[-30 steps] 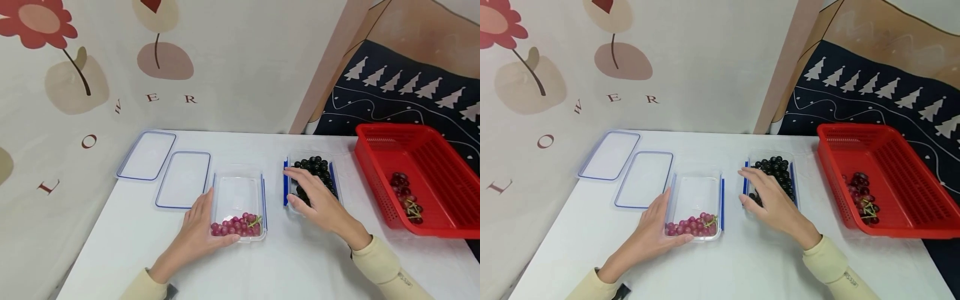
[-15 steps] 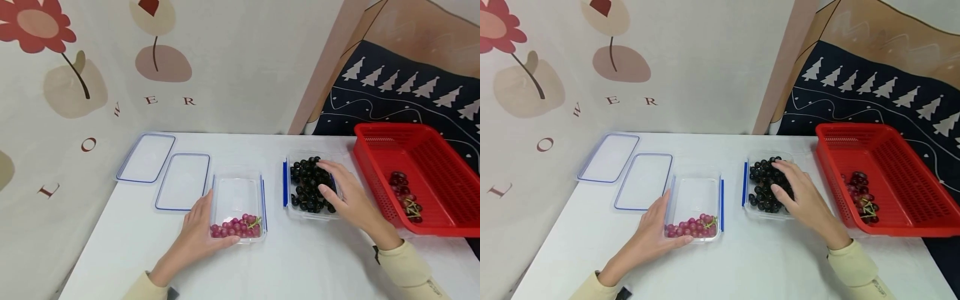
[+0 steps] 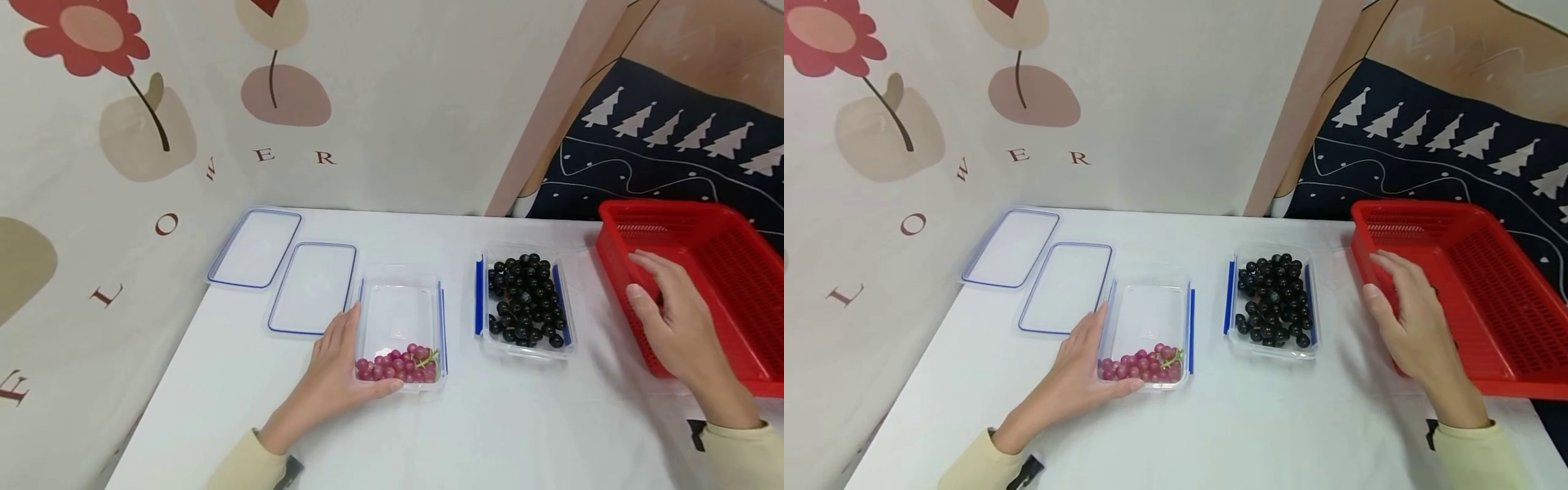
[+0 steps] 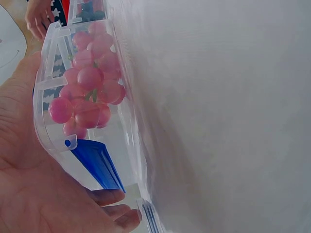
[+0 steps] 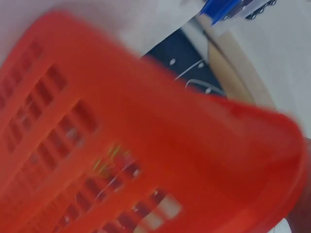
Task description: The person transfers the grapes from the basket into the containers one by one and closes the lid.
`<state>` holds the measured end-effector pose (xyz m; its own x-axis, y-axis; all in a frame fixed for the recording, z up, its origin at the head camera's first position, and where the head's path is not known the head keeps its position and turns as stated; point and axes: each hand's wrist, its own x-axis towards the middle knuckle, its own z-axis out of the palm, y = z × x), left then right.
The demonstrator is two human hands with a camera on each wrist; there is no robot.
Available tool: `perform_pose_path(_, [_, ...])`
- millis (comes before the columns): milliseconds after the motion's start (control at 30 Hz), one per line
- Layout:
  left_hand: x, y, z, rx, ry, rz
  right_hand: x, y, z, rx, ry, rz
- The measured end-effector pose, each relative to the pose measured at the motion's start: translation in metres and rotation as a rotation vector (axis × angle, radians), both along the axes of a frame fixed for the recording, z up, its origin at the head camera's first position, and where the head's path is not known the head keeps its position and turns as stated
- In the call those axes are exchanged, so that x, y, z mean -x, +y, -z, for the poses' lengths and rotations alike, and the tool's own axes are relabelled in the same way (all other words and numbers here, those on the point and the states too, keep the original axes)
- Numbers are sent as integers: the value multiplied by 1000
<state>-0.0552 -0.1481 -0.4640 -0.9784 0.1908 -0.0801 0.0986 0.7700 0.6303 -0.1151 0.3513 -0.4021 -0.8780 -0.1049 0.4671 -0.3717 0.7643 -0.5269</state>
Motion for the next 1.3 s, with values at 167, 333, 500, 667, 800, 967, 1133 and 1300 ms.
perform_pose_path(167, [1,1,0,-3,-8,2,-4,18,3,-22,-36,84])
perform_pose_path(333, [3,3,-1,-11,-14,5,-4,29,6,-30,-46,103])
perform_pose_path(500, [4,5,-1,-19,-12,8,-4,37,7,-45,-84,151])
perform_pose_path(667, [6,7,1,-26,-11,17,-3,49,9,-68,-144,212])
perform_pose_path(800, [7,8,2,-26,-6,23,-1,60,11,-82,-192,184])
perform_pose_path(967, [8,10,2,-22,4,22,-3,72,13,-105,-316,135])
perform_pose_path(1133, [10,12,3,-24,-4,31,-4,83,12,-165,-446,100])
perform_pose_path(1300, [12,14,4,-25,-15,43,-4,93,11,-237,-541,103])
